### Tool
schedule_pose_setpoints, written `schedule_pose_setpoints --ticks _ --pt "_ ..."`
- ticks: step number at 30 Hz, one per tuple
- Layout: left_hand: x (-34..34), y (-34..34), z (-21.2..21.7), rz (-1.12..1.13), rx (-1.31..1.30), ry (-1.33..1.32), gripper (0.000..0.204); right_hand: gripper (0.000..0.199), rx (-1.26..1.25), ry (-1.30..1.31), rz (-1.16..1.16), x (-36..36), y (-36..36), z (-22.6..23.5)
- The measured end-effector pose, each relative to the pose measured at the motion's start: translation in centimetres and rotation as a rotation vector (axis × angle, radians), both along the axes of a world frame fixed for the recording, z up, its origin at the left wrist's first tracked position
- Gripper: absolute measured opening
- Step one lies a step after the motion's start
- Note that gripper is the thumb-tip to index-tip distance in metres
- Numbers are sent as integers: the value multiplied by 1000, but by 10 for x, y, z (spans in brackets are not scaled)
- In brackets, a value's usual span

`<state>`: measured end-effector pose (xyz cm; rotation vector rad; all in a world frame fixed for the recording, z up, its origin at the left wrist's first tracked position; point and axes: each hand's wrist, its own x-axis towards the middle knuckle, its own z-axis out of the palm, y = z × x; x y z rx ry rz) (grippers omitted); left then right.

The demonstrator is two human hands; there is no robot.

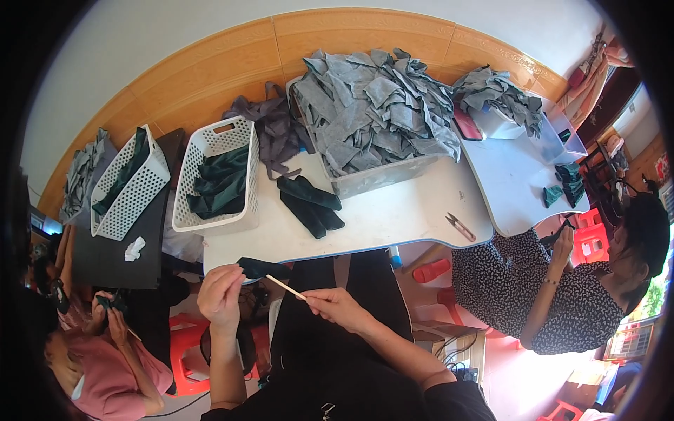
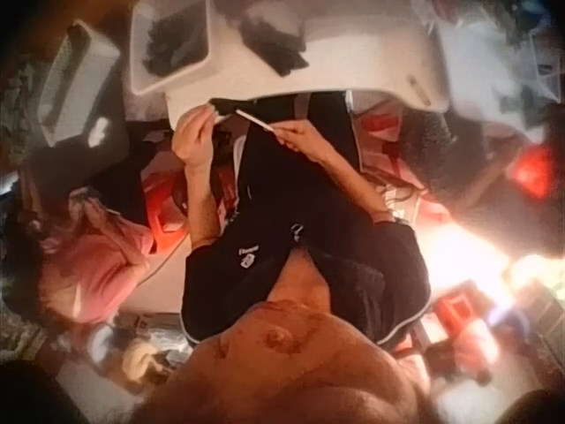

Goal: Manually turning fabric pieces inside out using a thin wooden stick.

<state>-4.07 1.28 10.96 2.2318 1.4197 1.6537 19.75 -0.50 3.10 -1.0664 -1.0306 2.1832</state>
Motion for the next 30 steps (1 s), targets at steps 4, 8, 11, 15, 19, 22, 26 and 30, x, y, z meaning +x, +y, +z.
schedule_pose_setpoints --ticks 4,8,11,15,19,22,26,30 --pt "-6 -6 0 47 1 -22 22 27 -95 -75 -5 2 -2 -4" --pt "3 -14 -6 -174 7 128 23 28 -92 -41 -60 -2 -5 -6" --pt "23 -24 -18 -326 42 248 22 29 -95 -2 -70 -12 -4 -9" --pt "45 -36 -33 -349 25 350 23 30 50 35 -89 -31 -2 -13" --pt "42 -38 -33 -340 16 364 26 31 155 -29 -84 -35 -4 -8" --pt "27 -43 -19 -180 -61 143 36 30 137 -41 -33 -27 -7 1" --pt "19 -22 -10 151 -181 -817 36 30 149 34 -28 -23 -10 8" --pt "8 -6 -10 -343 -705 -1568 24 30 227 -1 -22 -23 -10 8"
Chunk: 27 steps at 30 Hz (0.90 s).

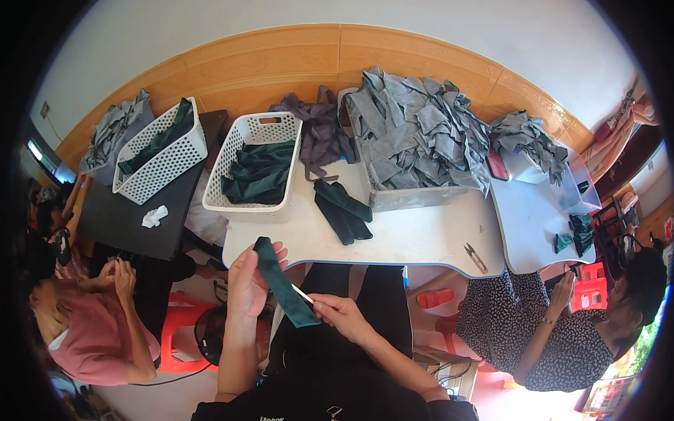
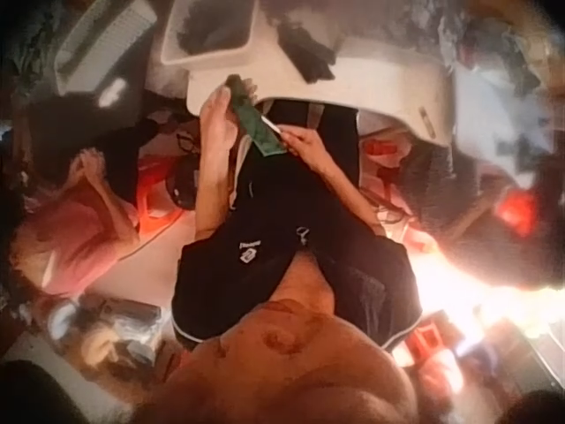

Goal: Manually turning fabric pieces inside out using a thin wooden stick.

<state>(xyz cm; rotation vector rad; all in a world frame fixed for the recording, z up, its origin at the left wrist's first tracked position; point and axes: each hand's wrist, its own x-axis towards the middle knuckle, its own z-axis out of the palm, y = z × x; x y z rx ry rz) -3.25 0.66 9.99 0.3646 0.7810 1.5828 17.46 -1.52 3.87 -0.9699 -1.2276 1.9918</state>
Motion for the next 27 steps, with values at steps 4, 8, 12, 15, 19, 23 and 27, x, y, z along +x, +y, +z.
schedule_pose_setpoints --ticks 4,8,12,15,19,23,27 --pt "3 0 -6 21 -17 68 22 29 216 -151 -52 7 -2 -1" --pt "11 -1 -13 21 -60 51 22 30 168 -186 -34 11 -6 -1" --pt "20 -4 -19 17 -121 57 20 30 150 -149 -23 8 -6 -4" --pt "27 -6 -23 1 -117 75 20 31 74 -97 -18 3 -8 -7" --pt "28 -6 -24 8 -156 58 22 30 -28 -54 -21 1 -10 -8" --pt "21 -4 -22 49 -111 -33 22 29 -42 -47 -17 5 -11 -6" --pt "17 0 -26 102 -127 4 21 29 -97 -43 -19 7 -14 -6"
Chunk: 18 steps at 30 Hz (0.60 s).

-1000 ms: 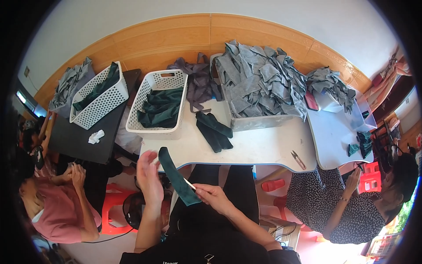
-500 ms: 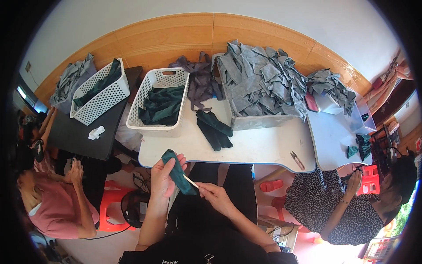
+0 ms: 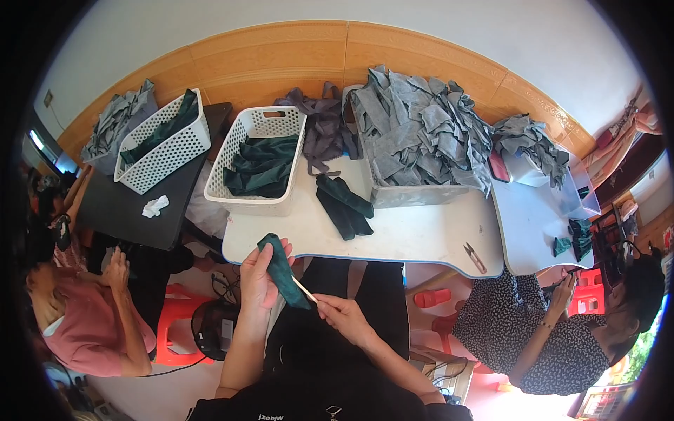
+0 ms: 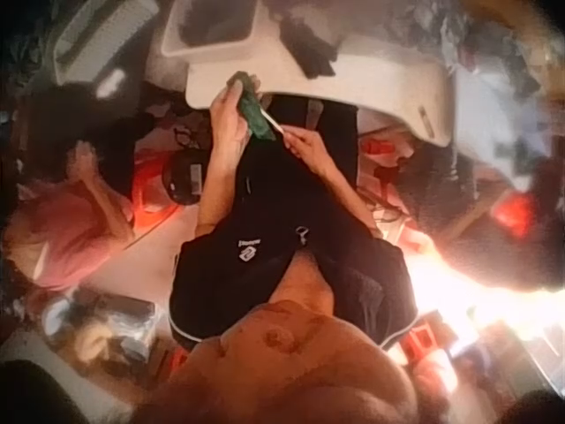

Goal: Manually turning fabric pieces inside out using a thin wooden stick.

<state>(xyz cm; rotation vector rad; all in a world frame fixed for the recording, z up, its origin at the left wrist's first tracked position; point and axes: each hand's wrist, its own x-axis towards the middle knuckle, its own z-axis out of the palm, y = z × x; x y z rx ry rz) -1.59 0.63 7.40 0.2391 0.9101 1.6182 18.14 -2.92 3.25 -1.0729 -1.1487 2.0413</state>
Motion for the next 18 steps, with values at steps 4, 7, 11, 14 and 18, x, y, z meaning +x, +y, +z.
schedule_pose_setpoints --ticks 4,7,11,14,18 --pt "7 0 -10 34 -38 21 20 29 -98 13 -28 -7 -5 -3" --pt "12 -2 -12 24 -61 40 20 29 -113 88 -36 -13 -4 -3" --pt "2 0 -8 -29 -17 -54 22 30 -70 73 -9 -12 1 -2" --pt "-10 4 -6 -47 5 -98 24 30 -45 39 6 -9 2 -1" --pt "-10 9 -12 -13 -22 40 26 30 -81 63 -89 -10 -3 -3"
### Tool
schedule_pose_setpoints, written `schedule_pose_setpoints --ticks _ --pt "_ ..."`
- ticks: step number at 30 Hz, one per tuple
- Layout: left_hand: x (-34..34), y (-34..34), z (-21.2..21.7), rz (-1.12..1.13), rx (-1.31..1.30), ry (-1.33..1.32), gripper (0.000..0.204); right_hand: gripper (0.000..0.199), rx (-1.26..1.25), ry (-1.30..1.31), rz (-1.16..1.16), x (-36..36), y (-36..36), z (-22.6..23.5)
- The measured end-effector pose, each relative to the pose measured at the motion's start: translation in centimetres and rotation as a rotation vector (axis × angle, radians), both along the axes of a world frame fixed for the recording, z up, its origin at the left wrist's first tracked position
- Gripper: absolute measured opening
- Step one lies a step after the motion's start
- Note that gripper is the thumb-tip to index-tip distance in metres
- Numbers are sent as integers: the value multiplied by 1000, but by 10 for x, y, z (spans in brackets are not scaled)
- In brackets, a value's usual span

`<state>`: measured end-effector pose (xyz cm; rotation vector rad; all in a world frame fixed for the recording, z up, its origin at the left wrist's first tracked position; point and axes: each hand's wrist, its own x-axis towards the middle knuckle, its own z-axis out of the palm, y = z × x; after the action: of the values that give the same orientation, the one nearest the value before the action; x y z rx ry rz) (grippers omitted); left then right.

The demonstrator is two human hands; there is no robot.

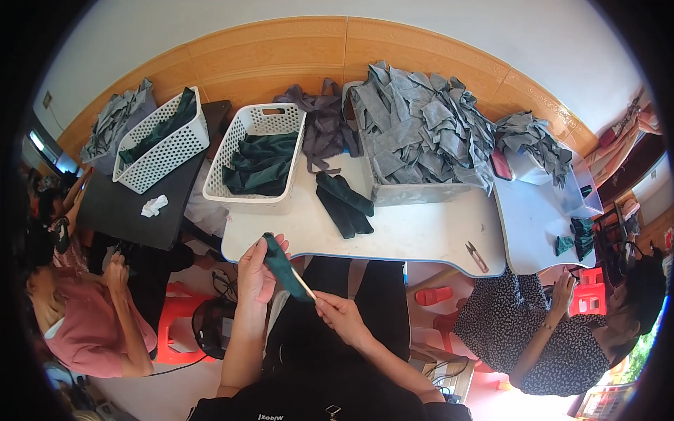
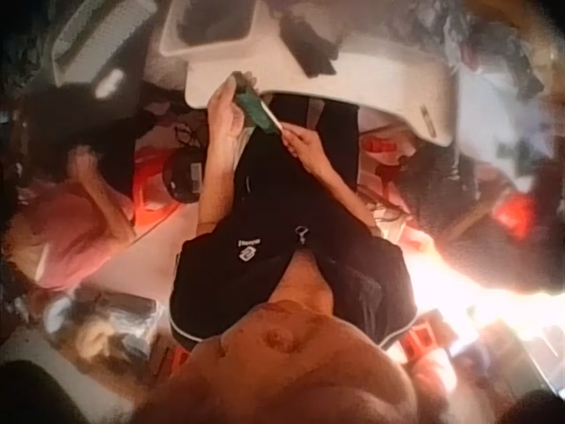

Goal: Manually turning fabric pieces inside out using a thin wooden stick.

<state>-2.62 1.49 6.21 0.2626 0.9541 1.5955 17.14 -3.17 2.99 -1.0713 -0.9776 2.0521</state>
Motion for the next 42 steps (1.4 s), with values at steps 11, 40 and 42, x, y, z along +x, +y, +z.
schedule_pose_setpoints --ticks 11,40,42 --pt "12 2 4 16 -24 -53 25 30 -30 27 3 2 0 -1" --pt "16 10 -2 41 -8 -117 23 29 -199 239 14 4 -5 -5" --pt "21 9 -5 66 -28 -116 23 29 -202 274 -8 2 -8 -6"
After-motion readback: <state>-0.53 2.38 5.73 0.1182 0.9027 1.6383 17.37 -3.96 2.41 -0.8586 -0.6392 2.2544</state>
